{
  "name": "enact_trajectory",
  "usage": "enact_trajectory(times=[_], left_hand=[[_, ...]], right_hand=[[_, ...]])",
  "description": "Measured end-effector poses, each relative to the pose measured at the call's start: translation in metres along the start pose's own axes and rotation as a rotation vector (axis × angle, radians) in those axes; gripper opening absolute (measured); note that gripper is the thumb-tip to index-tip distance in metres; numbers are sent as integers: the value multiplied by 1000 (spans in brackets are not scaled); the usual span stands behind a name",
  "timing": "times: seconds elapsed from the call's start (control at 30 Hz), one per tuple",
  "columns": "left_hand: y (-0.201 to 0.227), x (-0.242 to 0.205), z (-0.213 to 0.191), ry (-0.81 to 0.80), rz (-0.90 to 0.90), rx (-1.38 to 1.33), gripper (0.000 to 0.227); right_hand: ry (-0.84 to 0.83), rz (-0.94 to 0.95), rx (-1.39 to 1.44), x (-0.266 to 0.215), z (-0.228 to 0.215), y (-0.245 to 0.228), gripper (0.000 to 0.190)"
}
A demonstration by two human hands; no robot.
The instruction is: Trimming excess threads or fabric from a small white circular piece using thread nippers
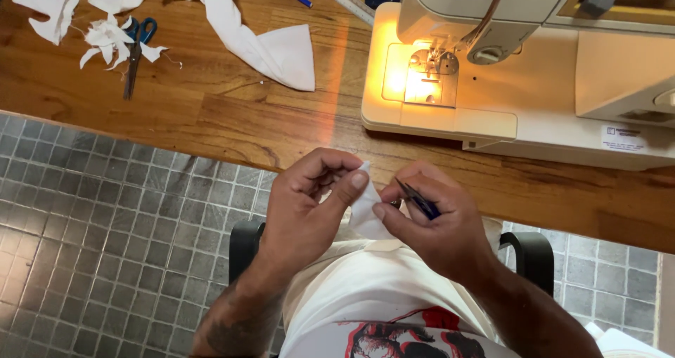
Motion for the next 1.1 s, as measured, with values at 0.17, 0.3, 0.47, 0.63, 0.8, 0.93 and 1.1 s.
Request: enact_trajectory(times=[0.17,0.3,0.47,0.63,0.8,0.93,1.1], left_hand=[[14,0,1,55,96,82,12],[29,-3,-2,129,224,202,11],[35,-3,0,138,269,195,11],[27,-3,-1,137,219,129,9],[5,5,-3,82,117,42,10],[2,13,-6,65,89,-22,23],[7,24,-4,-35,100,34,14]], right_hand=[[15,48,68,-5,4,5,11],[41,154,101,-11,6,11,17],[77,169,111,-18,4,21,28],[141,194,48,-21,6,28,16],[196,255,69,-22,0,52,17],[225,288,85,-16,4,53,18],[236,386,34,-9,4,60,16]])
Point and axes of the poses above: each hand's wrist, its own x-axis towards the middle knuckle, its own z-axis out of the palm, y = z × x, the point moved 8 cm from there along x, towards the middle knuckle, and after that the axes turned 2 degrees about y, right-handed, at the moved point
